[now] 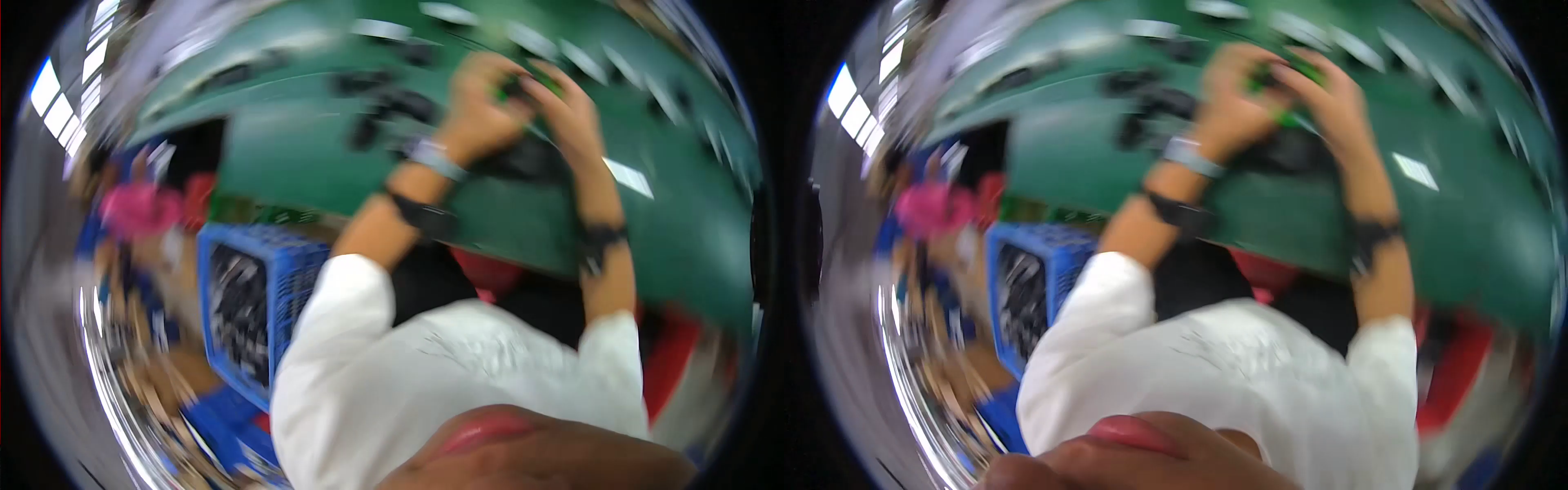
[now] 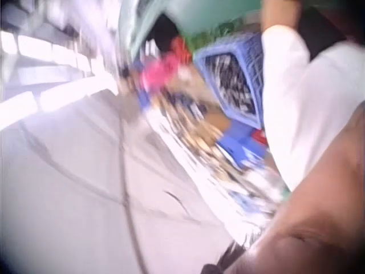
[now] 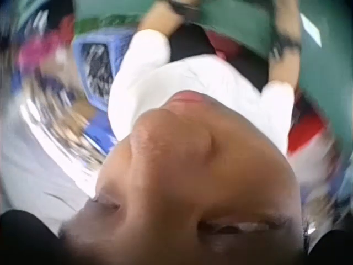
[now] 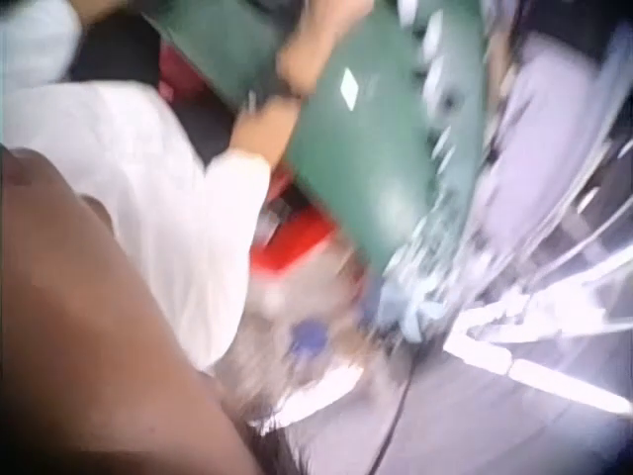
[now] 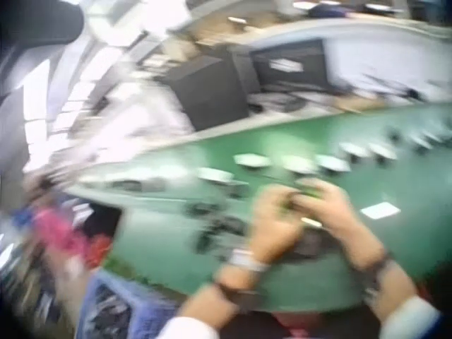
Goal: The person picks up a charging dock and a cable, connects them, and then places a computer mouse onto the dock. After checking the connection, the person removes the mouse and dock, and repeats the process with another set of components.
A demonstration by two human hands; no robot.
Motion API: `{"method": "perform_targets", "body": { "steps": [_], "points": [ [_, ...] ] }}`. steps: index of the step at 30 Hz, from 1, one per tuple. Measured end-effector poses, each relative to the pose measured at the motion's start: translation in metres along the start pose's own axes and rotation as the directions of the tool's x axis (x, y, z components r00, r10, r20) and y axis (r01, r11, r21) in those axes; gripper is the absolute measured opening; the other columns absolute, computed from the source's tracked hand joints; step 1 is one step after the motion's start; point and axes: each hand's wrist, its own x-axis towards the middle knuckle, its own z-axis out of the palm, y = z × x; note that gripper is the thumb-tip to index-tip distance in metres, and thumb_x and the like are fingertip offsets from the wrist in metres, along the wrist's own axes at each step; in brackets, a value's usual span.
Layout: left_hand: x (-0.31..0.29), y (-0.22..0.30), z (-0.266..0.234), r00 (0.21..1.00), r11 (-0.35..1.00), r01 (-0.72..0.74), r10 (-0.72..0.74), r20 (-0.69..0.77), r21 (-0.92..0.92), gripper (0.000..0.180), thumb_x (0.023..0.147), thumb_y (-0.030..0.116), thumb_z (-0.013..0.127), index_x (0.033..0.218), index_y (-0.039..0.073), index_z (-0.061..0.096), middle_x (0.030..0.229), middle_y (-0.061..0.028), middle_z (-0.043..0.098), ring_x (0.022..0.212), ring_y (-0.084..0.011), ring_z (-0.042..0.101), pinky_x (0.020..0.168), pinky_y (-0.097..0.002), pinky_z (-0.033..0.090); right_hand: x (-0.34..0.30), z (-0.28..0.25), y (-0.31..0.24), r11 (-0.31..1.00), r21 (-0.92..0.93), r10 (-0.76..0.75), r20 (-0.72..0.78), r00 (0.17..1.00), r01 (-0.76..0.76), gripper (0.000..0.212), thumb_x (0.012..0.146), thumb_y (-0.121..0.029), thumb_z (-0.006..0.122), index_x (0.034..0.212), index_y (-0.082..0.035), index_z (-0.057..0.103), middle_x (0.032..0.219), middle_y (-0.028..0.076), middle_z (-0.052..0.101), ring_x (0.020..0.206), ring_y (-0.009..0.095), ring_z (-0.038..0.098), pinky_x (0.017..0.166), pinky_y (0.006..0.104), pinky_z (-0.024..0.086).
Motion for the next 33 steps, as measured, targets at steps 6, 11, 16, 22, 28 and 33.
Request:
{"method": "perform_targets", "body": {
  "steps": [6,11,16,22,28,33],
  "points": [
    [-0.016,0.003,0.006,0.990,0.950,0.137,-0.140,0.008,-0.279,0.045,0.064,0.007,0.081,0.104,0.004,0.062,0.104,-0.0152,0.062,0.098,-0.0319,0.064,0.084,-0.0384,0.053,-0.007,-0.013,0.023,0.985,0.168,0.029,0.026,0.999,-0.033,0.040,0.092,-0.007,0.072,0.128,0.002,0.057,0.115,0.006,0.065,0.107,0.015,0.062,0.096,0.0280,0.045],
    [-0.010,0.008,-0.001,0.996,0.980,0.086,-0.085,0.014,-0.178,0.049,0.063,0.006,0.083,0.107,0.003,0.063,0.113,-0.0173,0.059,0.102,-0.0353,0.063,0.086,-0.0403,0.054,0.005,-0.020,0.031,0.983,0.185,0.011,-0.011,1.000,-0.009,0.030,0.104,-0.019,0.058,0.125,0.003,0.060,0.112,0.006,0.066,0.099,0.013,0.063,0.086,0.0275,0.051],
    [0.003,0.016,-0.002,0.995,0.998,-0.070,0.069,0.078,0.007,0.049,0.064,0.011,0.084,0.108,0.002,0.063,0.109,-0.0167,0.061,0.101,-0.0365,0.063,0.086,-0.0428,0.054,0.020,-0.035,0.051,0.978,0.208,0.030,-0.133,0.991,-0.002,0.031,0.104,-0.022,0.058,0.120,0.004,0.064,0.110,0.007,0.067,0.098,0.014,0.064,0.082,0.0273,0.054],
    [0.015,0.038,-0.038,0.928,0.925,-0.292,0.213,0.305,0.244,0.046,0.071,0.013,0.082,0.111,0.003,0.063,0.104,-0.0132,0.065,0.097,-0.0334,0.065,0.086,-0.0418,0.054,0.013,-0.015,0.046,0.962,0.272,0.008,-0.064,0.998,0.010,0.024,0.102,-0.021,0.063,0.109,0.001,0.068,0.102,0.004,0.068,0.093,0.011,0.064,0.084,0.0242,0.051],
    [0.025,0.015,-0.060,0.929,0.912,-0.328,0.264,0.261,0.247,0.042,0.072,0.013,0.081,0.110,0.004,0.064,0.101,-0.0132,0.066,0.094,-0.0325,0.066,0.079,-0.0410,0.055,0.006,-0.008,0.019,0.896,0.430,0.001,-0.241,0.971,0.106,0.022,0.101,-0.021,0.064,0.106,0.000,0.068,0.099,0.007,0.071,0.088,0.012,0.065,0.083,0.0258,0.052],
    [0.059,-0.145,-0.130,0.965,0.764,0.261,-0.199,-0.170,0.590,0.035,0.073,0.028,0.080,0.096,0.003,0.073,0.093,-0.0187,0.071,0.086,-0.0373,0.067,0.077,-0.0464,0.053,0.006,-0.045,0.035,0.992,0.104,-0.021,-0.426,0.905,0.072,0.022,0.100,-0.020,0.065,0.107,0.000,0.070,0.092,0.003,0.069,0.074,0.008,0.056,0.068,0.0212,0.044]
  ]
}}
